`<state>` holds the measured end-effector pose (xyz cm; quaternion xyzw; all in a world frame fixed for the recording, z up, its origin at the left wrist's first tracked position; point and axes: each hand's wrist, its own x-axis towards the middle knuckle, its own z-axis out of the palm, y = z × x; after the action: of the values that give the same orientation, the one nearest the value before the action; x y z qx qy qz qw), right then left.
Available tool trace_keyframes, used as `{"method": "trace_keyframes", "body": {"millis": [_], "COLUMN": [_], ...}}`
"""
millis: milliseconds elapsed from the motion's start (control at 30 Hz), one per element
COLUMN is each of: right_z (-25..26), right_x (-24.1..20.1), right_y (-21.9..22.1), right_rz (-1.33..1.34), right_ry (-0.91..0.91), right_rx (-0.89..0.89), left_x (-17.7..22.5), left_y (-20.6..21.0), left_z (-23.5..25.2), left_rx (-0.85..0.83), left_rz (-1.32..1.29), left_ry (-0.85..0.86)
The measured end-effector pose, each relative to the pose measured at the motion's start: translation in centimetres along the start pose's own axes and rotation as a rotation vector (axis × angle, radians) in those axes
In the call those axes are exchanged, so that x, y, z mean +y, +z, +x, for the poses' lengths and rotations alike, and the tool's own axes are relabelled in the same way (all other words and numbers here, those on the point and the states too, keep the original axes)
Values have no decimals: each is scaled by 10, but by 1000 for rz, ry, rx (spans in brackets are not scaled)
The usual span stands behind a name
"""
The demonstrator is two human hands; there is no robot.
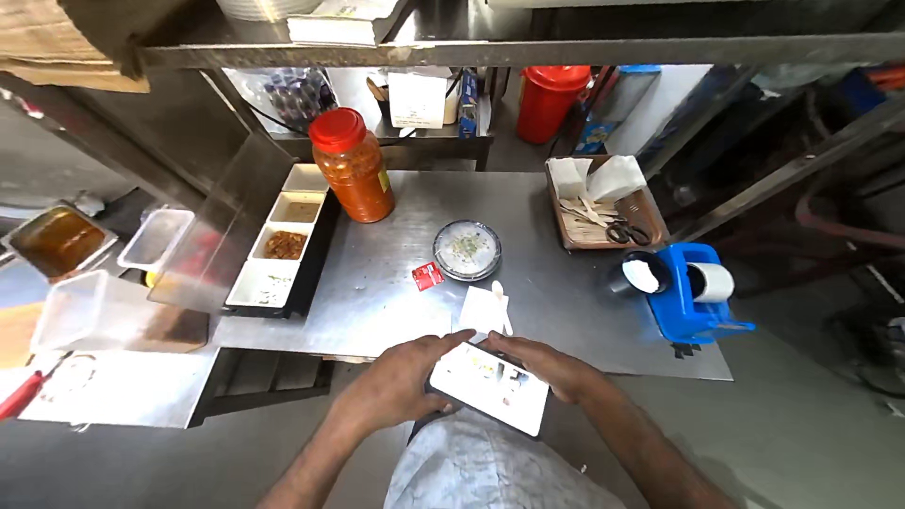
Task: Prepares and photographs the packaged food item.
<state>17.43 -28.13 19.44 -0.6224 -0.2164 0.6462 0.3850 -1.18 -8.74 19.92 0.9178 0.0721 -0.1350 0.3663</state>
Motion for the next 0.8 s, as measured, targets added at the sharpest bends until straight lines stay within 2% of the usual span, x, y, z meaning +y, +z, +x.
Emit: {"method": "trace_keyframes", "body": {"millis": [167,367,433,533,600,800], "right_z": [1,-7,-16,-41,-62,-99], "right_x": [0,-5,-12,-31,-49,-89], "right_y": [-5,-10,-18,-30,-33,-28], "right_rz": [-22,-122,-191,-251,-228,-154], "right_ry": [-56,-136,-227,-403,-494,-754], "right_rx": [-157,-197,-126,122,267,535], "left_x": [-1,7,9,18,30,72], "left_y": [7,10,6,-11,-29,-73], "left_z": [-14,-22,-23,-22,-18,-6], "left_rx": [72,133,214,378,464,623], "left_rz": [-34,-72,-105,-160,-195,-283], "left_ry": [83,40,54,89,131,240]}}
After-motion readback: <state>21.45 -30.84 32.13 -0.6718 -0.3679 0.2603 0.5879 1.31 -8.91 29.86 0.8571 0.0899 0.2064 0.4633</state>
